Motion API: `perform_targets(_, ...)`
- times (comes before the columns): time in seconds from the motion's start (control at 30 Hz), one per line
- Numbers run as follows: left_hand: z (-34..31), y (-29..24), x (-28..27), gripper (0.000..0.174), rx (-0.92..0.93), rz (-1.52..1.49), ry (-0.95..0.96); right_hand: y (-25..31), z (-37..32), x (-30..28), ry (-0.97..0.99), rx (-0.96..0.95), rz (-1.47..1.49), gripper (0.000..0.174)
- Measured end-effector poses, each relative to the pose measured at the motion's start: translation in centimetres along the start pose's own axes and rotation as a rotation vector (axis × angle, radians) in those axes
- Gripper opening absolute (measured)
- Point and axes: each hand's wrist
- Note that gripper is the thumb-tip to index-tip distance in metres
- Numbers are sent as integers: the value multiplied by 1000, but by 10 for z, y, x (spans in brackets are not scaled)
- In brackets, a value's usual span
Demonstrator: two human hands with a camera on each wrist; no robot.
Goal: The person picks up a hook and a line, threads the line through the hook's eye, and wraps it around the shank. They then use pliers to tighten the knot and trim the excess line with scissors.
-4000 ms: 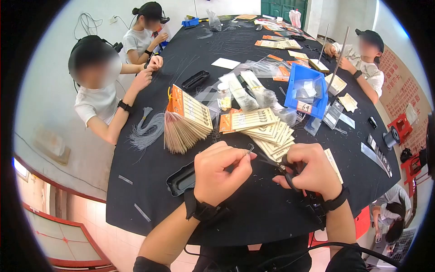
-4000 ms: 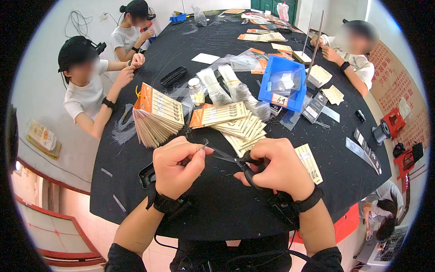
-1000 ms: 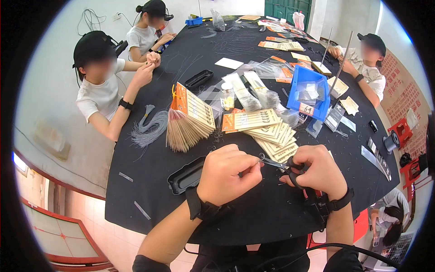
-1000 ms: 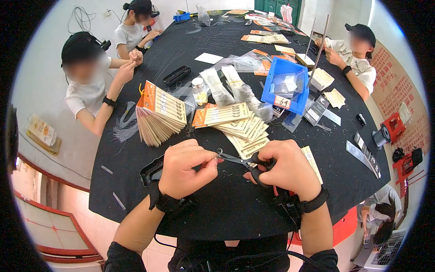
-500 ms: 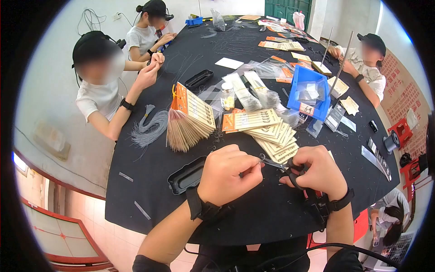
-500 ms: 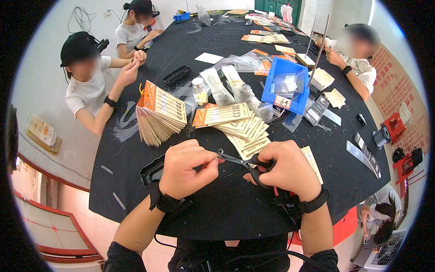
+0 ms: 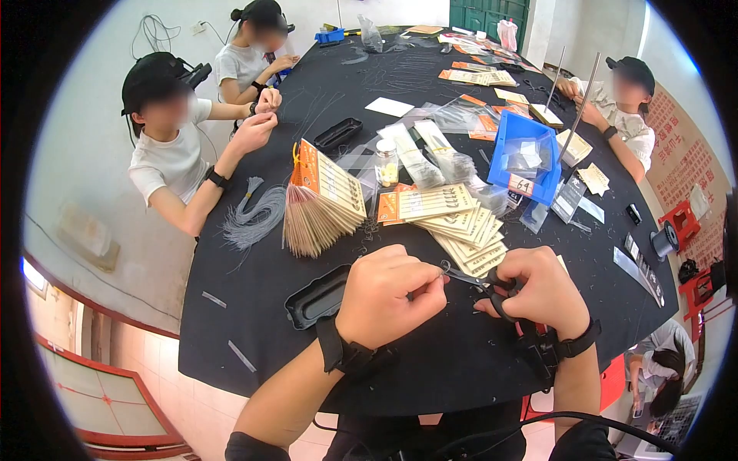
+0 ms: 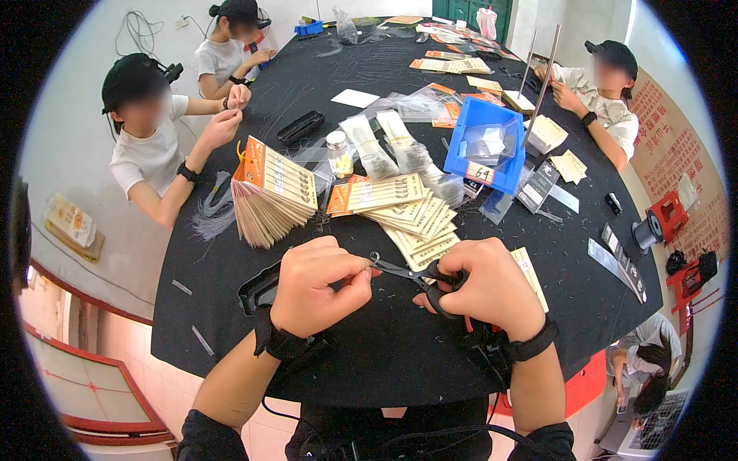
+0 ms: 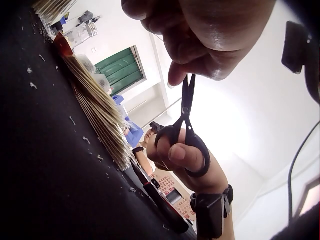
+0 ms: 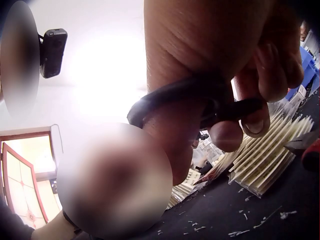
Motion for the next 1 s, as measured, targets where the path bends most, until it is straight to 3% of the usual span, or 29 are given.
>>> perform_targets(1.0, 0, 0, 0, 5, -7, 10, 24, -7, -4, 5, 14, 34, 2, 47)
Point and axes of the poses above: each hand's wrist, its own z-axis towards the middle knuckle, its own x-axis out of the palm, y = z × x, and after that the axes turned 15 degrees about -y, right-handed
